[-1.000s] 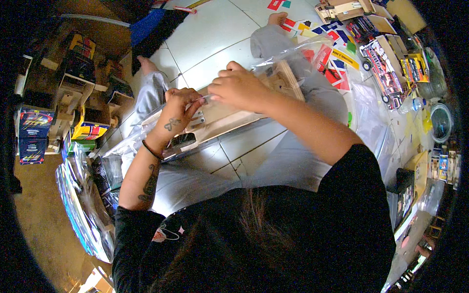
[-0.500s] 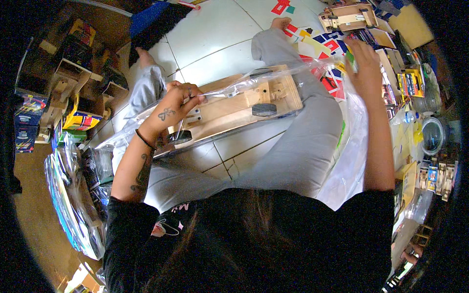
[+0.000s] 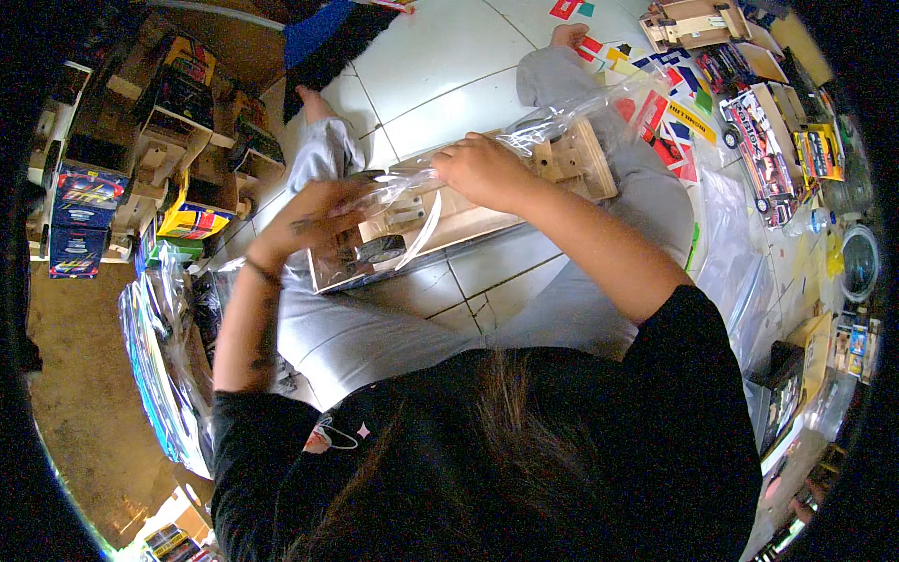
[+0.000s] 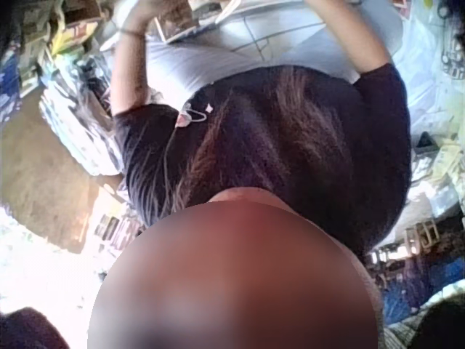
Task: The person wraps a toy car box in clear plastic film, seals it with tape, and then cuts a red sticker with scissors. The person handles the box, plastic wrap, tape dispenser, and scissors while sitting on the floor.
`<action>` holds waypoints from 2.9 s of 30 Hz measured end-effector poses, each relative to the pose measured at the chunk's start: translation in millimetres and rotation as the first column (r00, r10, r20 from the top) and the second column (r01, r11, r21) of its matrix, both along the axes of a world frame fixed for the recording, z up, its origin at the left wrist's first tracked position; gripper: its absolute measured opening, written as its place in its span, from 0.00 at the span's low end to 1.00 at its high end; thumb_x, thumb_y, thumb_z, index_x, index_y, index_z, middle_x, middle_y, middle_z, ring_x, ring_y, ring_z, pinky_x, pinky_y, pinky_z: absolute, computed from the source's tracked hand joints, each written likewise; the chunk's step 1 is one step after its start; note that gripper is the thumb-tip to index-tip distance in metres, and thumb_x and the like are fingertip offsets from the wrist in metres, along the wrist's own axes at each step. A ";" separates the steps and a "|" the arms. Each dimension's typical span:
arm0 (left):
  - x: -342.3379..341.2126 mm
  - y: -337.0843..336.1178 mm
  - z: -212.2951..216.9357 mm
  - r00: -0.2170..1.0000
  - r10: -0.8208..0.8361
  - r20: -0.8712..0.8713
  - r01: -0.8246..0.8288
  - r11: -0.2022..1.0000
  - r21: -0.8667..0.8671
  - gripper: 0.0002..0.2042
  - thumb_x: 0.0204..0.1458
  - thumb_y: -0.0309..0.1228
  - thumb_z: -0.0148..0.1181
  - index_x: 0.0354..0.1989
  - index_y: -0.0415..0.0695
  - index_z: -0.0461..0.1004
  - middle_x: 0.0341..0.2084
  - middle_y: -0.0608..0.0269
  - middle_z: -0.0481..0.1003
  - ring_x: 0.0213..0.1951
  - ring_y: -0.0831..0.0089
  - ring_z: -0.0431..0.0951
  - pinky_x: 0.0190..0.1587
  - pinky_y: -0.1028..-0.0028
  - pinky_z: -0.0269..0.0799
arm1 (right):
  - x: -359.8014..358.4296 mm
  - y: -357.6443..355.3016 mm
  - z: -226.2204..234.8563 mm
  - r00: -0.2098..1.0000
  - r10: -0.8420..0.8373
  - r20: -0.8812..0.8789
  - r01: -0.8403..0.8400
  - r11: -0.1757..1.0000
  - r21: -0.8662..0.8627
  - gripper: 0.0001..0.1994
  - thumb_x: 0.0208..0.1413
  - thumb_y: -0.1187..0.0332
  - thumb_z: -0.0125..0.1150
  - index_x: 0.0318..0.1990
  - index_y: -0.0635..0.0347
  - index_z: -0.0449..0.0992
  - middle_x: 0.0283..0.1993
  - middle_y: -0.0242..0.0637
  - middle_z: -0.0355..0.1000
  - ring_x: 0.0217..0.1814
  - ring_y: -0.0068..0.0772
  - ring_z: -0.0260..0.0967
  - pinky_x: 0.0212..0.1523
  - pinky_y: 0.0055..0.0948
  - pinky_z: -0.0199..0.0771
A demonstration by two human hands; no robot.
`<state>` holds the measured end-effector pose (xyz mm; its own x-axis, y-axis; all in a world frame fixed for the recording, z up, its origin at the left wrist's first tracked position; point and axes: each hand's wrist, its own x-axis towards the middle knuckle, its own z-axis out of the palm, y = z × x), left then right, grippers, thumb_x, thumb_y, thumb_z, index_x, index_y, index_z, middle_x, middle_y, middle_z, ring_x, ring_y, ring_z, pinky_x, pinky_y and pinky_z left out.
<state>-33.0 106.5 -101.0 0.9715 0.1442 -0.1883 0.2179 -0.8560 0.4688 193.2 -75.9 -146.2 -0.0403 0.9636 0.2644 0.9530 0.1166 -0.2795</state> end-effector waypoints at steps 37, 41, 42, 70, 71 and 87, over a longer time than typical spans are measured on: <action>81.9 -87.3 -60.9 0.957 0.039 0.286 -0.167 0.882 0.440 0.16 0.60 0.39 0.45 0.47 0.39 0.66 0.33 0.47 0.75 0.37 0.50 0.75 0.40 0.56 0.70 | 0.6 -7.2 -18.5 0.989 -0.143 -0.027 0.141 0.988 -0.061 0.13 0.54 0.59 0.54 0.33 0.60 0.73 0.35 0.44 0.75 0.36 0.51 0.72 0.41 0.46 0.72; 80.8 -108.3 -59.8 0.986 0.015 0.163 -0.119 0.750 0.651 0.13 0.57 0.36 0.47 0.43 0.40 0.68 0.34 0.57 0.74 0.41 0.59 0.74 0.47 0.62 0.68 | 2.6 -12.5 -9.3 0.991 -0.120 -0.061 0.109 0.982 -0.155 0.10 0.56 0.63 0.54 0.34 0.61 0.72 0.32 0.43 0.73 0.37 0.51 0.71 0.38 0.45 0.71; 83.9 -105.2 -58.1 0.987 -0.001 0.159 -0.104 0.754 0.648 0.13 0.57 0.37 0.46 0.41 0.40 0.69 0.32 0.54 0.76 0.37 0.58 0.77 0.42 0.62 0.72 | 0.9 -13.4 -4.4 0.987 -0.141 -0.076 0.125 0.974 -0.186 0.10 0.56 0.63 0.53 0.34 0.60 0.73 0.34 0.44 0.73 0.38 0.51 0.71 0.39 0.45 0.71; 112.6 -57.4 -51.8 0.972 0.197 0.132 -0.222 0.949 0.224 0.23 0.61 0.46 0.38 0.32 0.42 0.77 0.28 0.45 0.77 0.33 0.47 0.78 0.39 0.55 0.73 | 136.8 -368.1 -135.8 -0.595 0.006 -0.804 0.788 0.199 -0.582 0.17 0.52 0.63 0.58 0.51 0.51 0.71 0.49 0.40 0.73 0.46 0.40 0.73 0.39 0.43 0.76; 112.1 -58.1 -51.4 0.969 0.202 0.143 -0.227 0.955 0.192 0.23 0.61 0.46 0.39 0.32 0.42 0.77 0.28 0.45 0.77 0.33 0.47 0.78 0.39 0.55 0.73 | 131.0 -359.9 -94.0 -0.599 0.193 -0.777 0.781 0.353 -0.514 0.17 0.54 0.63 0.57 0.52 0.50 0.70 0.50 0.40 0.72 0.50 0.41 0.72 0.42 0.44 0.76; 111.8 -51.6 -64.3 0.964 0.182 0.196 -0.205 0.973 0.105 0.19 0.60 0.40 0.41 0.31 0.40 0.76 0.28 0.46 0.77 0.34 0.50 0.78 0.40 0.56 0.73 | 62.9 107.3 81.8 0.850 -0.500 -0.164 0.424 0.836 -0.348 0.13 0.38 0.67 0.64 0.32 0.65 0.78 0.29 0.35 0.76 0.30 0.26 0.73 0.35 0.23 0.71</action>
